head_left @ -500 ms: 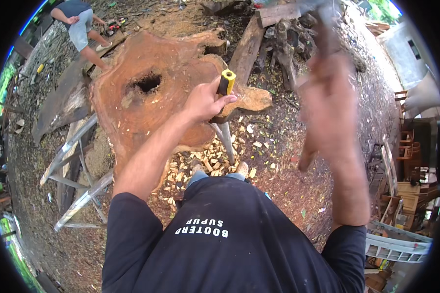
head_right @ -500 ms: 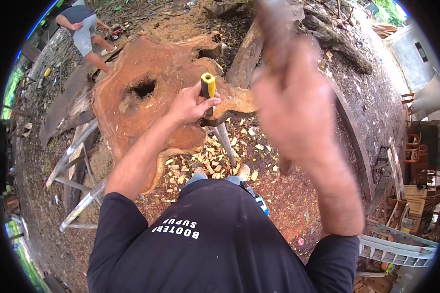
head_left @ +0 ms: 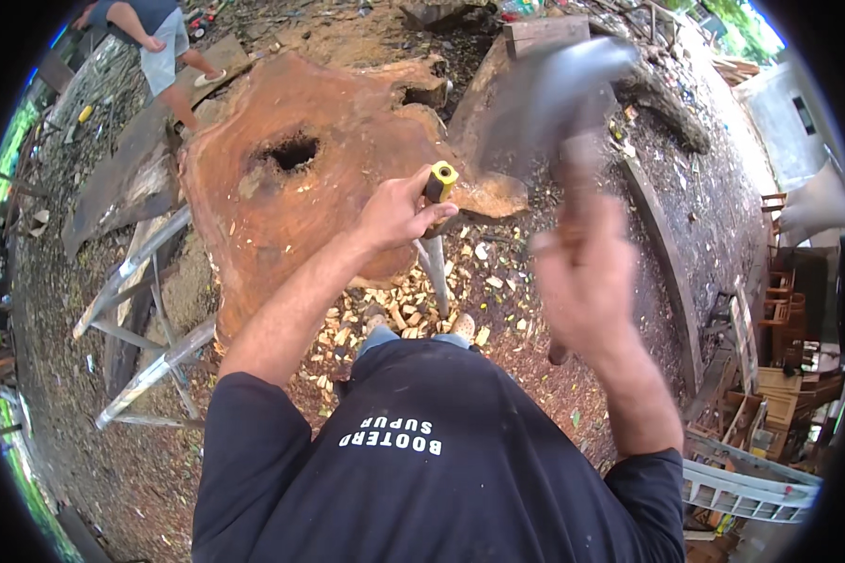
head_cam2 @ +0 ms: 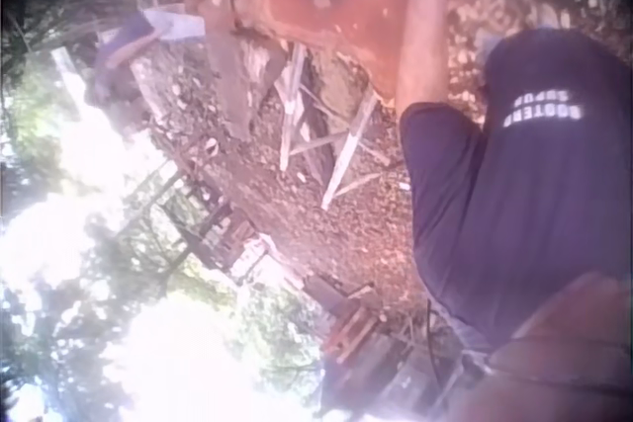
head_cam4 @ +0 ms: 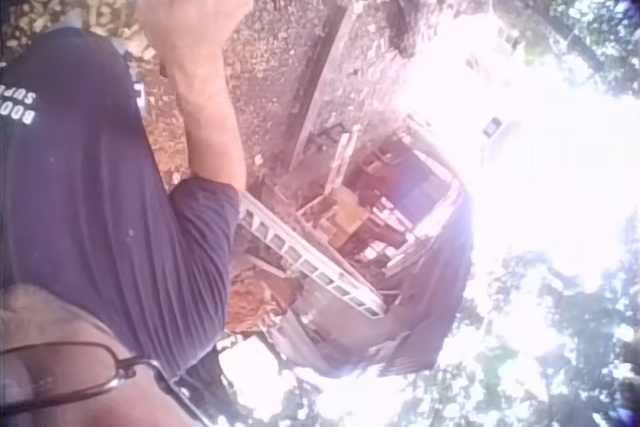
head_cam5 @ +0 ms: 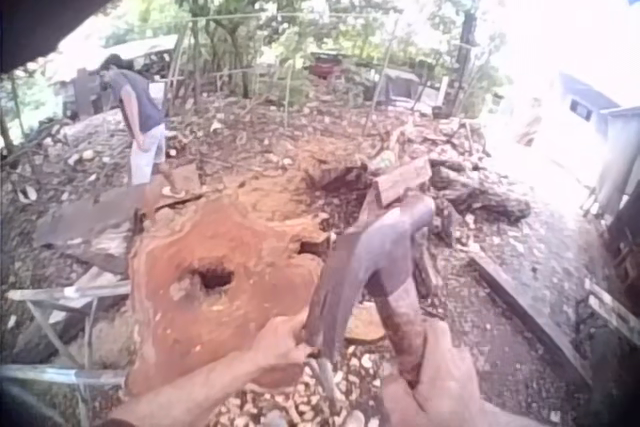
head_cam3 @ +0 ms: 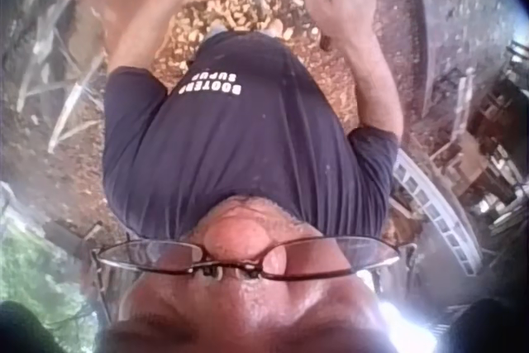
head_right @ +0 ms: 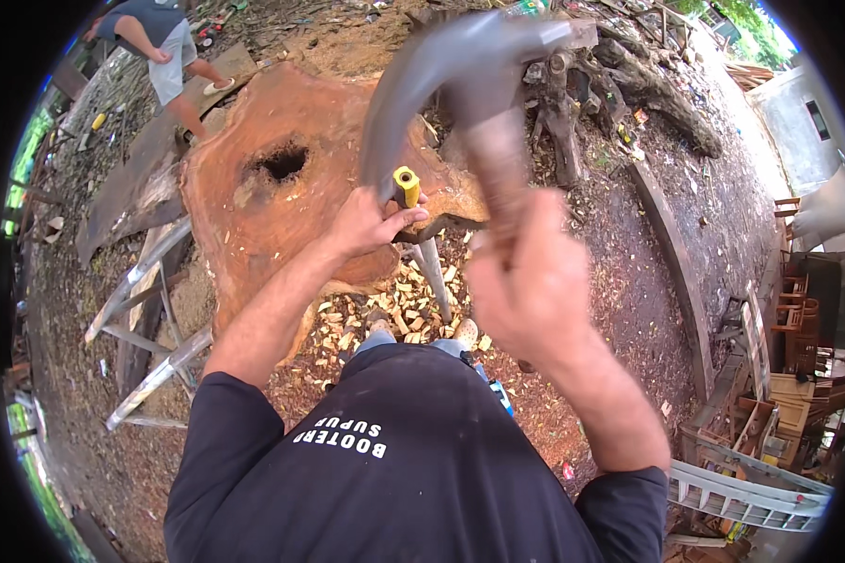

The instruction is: The person carves a large wooden slab by striking a chisel with a hammer to remove wood chips, occasionally brushing away debris by hand.

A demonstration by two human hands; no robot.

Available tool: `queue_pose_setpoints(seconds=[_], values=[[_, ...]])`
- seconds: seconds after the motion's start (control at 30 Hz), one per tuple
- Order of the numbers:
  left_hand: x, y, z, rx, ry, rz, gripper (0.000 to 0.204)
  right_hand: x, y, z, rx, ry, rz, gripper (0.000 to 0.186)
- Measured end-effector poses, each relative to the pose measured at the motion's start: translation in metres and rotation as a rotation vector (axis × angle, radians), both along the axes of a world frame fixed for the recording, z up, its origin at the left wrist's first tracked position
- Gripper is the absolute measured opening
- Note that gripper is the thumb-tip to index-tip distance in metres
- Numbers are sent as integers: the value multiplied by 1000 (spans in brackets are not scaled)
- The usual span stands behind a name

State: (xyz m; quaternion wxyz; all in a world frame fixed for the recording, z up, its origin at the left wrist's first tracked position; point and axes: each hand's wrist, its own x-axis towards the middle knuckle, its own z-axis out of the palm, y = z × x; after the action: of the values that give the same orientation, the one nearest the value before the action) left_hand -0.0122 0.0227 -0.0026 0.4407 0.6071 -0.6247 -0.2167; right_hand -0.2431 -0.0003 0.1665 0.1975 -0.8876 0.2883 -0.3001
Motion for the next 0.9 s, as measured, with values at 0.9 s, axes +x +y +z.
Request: queue_pose_setpoints(seconds=[0.9], values=[[-28, 16, -4, 259, -16, -113, 30, -59, -3, -84, 704, 376, -232, 20]])
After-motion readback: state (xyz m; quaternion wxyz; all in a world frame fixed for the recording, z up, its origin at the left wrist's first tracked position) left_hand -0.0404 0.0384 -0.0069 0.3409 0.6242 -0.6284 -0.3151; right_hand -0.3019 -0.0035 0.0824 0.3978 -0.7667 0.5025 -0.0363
